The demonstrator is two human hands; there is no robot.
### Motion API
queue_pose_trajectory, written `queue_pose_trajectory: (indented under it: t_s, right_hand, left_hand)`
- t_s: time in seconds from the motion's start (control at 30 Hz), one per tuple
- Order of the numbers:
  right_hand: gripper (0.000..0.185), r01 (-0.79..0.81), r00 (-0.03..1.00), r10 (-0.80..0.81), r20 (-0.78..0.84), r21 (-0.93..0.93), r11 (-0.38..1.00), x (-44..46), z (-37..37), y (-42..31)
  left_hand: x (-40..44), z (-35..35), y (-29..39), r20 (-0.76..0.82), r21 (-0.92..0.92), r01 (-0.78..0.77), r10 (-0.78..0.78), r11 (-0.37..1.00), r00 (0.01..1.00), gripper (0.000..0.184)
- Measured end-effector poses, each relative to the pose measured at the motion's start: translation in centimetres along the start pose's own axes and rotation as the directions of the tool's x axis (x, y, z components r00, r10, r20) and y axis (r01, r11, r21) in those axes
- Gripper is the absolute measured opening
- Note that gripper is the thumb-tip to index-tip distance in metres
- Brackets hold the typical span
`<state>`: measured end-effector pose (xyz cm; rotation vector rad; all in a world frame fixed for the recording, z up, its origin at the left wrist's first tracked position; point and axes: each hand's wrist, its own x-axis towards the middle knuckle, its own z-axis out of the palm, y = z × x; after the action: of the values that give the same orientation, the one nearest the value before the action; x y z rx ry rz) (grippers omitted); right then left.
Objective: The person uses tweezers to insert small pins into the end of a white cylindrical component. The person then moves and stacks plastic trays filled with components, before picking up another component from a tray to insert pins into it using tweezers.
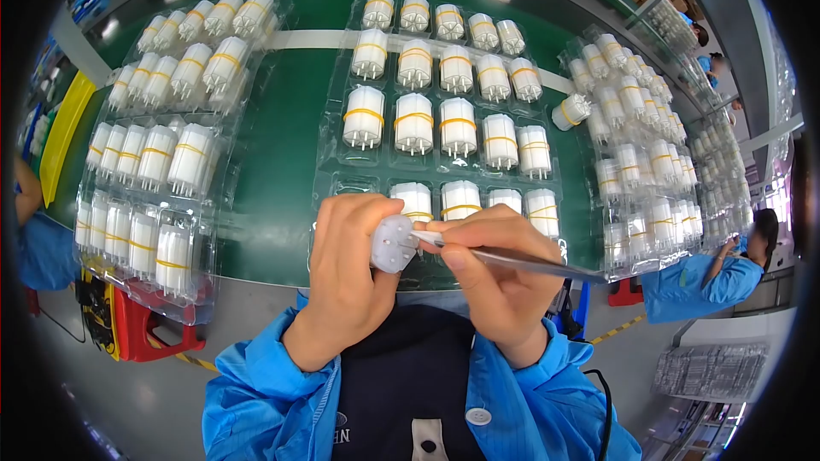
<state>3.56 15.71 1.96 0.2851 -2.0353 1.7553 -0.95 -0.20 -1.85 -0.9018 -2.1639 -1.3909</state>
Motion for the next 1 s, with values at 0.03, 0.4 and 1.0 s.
queue_pose_trajectory:
  t_s: [0.03, 0.4, 1.0]
  right_hand:
    - [0.013, -0.033, 0.999, 0.033, 0.010, 0.079, 0.996, -0.02, -0.08, 0.16]
    - [0.013, -0.067, 0.998, 0.058, 0.037, 0.331, 0.941, -0.47, 0.09, 0.04]
    - [0.013, -0.063, 0.997, 0.077, -0.017, 0.397, 0.916, -0.47, 0.44, 0.45]
  left_hand:
    - [-0.09, -0.05, -0.03, 0.003, -0.007, 0.029, -0.029, 1.000, 1.000, 0.049]
    - [-0.34, -0.42, -0.14, 0.012, -0.082, 0.085, -0.085, 0.993, 0.996, 0.049]
    - [-0.14, -0.09, -0.33, -0.017, -0.044, 0.014, -0.015, 0.999, 1.000, 0.050]
